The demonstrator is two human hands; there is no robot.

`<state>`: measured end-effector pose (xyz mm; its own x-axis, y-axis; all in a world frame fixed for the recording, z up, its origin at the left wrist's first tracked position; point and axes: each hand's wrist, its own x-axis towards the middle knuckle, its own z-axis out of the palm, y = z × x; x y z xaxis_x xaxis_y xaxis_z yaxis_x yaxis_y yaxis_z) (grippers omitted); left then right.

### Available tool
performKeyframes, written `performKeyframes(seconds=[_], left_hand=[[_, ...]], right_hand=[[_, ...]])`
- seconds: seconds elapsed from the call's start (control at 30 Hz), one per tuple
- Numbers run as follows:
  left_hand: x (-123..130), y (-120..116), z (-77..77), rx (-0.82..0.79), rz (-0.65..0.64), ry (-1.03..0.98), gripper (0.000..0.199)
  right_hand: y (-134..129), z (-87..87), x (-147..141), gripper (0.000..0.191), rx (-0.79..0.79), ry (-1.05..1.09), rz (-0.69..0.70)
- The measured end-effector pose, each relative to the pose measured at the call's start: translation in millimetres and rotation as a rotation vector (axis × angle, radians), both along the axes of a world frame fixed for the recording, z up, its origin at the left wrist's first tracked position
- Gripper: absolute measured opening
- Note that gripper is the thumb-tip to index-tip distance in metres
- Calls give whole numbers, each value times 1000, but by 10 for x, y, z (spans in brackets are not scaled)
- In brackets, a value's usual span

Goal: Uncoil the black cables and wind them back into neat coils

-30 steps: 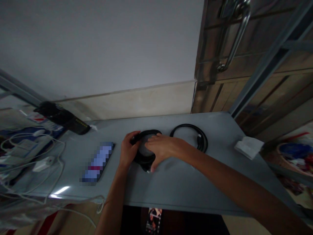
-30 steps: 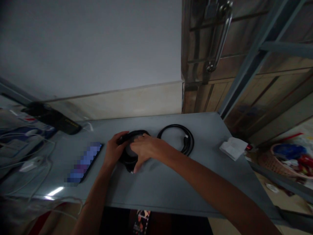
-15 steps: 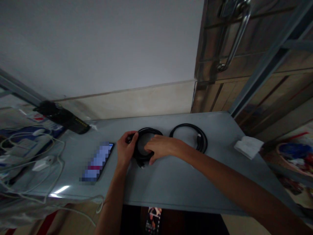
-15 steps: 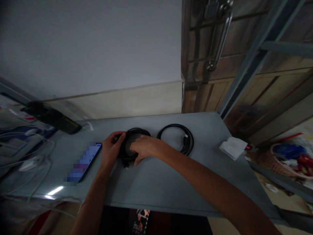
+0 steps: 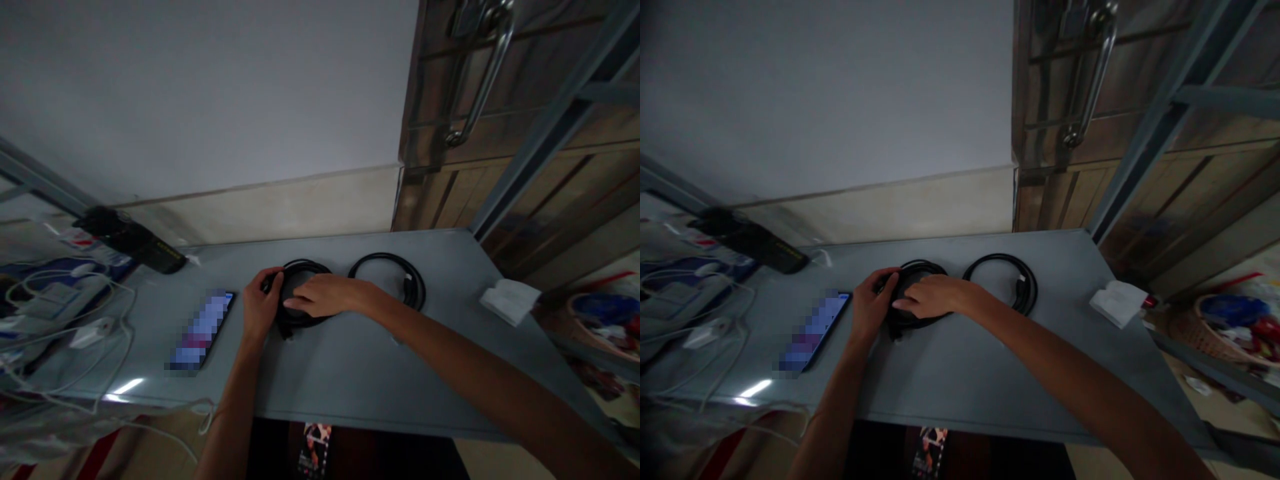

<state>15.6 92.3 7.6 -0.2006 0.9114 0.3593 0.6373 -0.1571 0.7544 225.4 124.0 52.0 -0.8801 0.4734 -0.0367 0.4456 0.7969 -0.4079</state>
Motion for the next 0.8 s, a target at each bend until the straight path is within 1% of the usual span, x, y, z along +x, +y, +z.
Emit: performKeyframes(seconds=[0.1,0.2,0.23,0.3,0.4,0.5,0.6,0.67,0.73,0.8], left_hand=[[1,10,-11,-11,6,-3,36],[-6,19,-30,-13,-1,6,38],[-10,20,-36,-11,-3,13,38],[-15,21,-46,-9,-6,27,39],[-26,25,-63,2,-6,45,38],[-45,41,-91,36,-8,59,35],[-69,60,-129,44,-2,53,33],[-80,67,-152,39,16,34,33],[-85,70,-167,38,31,19,33],[-86,68,-174,36,41,16,33]], right_hand=[[11,-137,-42,26,178,39,-6],[-3,-301,-80,27,345,103,-46],[-5,-343,-86,29,376,121,-48],[-4,-394,-88,29,387,138,-42],[3,-414,-72,28,380,162,-66],[-3,-418,-54,36,409,239,-125],[-5,-451,-55,58,420,318,-165],[8,-490,-69,71,410,316,-151],[31,-531,-87,76,395,286,-126],[53,-559,-100,76,386,261,-118]])
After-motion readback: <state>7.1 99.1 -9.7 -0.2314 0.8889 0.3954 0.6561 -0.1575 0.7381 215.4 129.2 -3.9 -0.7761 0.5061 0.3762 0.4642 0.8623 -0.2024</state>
